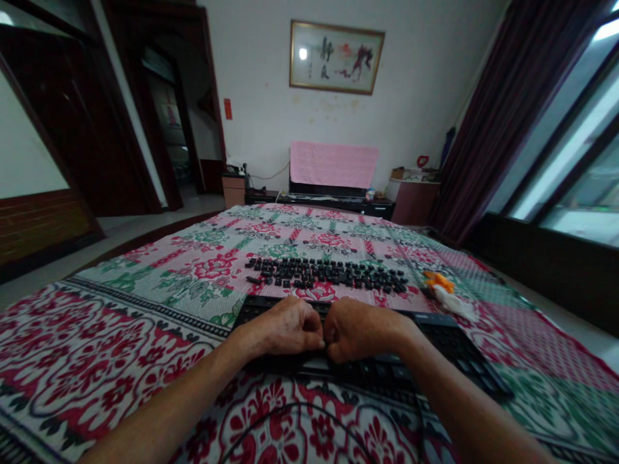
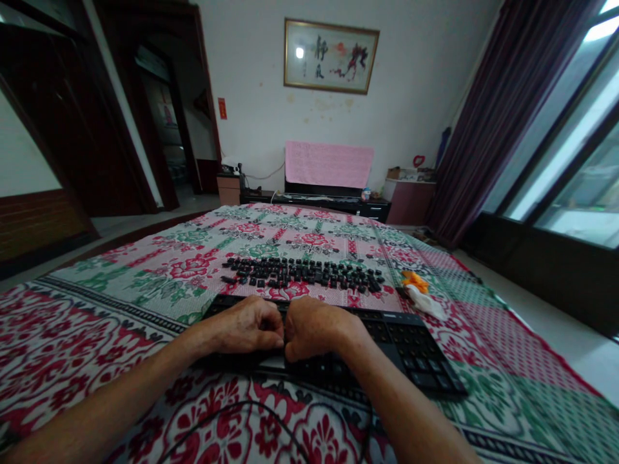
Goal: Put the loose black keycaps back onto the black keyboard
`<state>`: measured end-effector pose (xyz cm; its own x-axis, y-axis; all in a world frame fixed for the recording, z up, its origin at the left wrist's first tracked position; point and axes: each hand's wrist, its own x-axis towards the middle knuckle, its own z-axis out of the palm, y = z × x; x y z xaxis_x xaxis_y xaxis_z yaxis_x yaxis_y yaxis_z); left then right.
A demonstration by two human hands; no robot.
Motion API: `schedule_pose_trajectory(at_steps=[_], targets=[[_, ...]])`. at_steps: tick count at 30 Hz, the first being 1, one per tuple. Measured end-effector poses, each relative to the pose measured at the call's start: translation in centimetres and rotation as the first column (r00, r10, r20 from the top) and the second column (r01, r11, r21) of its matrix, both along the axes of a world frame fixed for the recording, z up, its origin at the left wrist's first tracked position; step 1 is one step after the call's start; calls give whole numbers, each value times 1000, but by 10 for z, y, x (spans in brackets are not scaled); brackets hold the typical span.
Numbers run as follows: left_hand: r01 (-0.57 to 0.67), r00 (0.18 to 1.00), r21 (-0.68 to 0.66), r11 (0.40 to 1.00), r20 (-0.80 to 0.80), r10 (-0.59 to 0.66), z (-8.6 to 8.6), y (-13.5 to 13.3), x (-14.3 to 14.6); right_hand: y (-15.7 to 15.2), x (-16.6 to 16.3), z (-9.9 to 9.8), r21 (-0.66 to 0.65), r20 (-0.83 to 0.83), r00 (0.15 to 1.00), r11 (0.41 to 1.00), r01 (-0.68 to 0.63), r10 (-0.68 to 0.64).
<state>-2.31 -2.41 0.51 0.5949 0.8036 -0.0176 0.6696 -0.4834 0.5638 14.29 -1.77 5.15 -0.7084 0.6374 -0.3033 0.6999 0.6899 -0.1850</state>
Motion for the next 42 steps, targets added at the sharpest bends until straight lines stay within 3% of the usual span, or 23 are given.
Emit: schedule_pose_trajectory(at_steps=[11,19,28,42], targets=[[-7,1000,7,1000,6,7,-5,1,0,0,-4,0,9,-18,999,999,43,-42],[-104,995,-65,992,-8,104,-9,2,5,3,2,-3,-30,-39,998,998,50,-51],[-95,995,-80,992,14,96,-10,5,3,1,9,-11,-16,-93,995,1000,24,-26],[-85,994,-202,976,49,97,-4,5,1,13,12,-17,-112,-88,996,994,-6,-4]])
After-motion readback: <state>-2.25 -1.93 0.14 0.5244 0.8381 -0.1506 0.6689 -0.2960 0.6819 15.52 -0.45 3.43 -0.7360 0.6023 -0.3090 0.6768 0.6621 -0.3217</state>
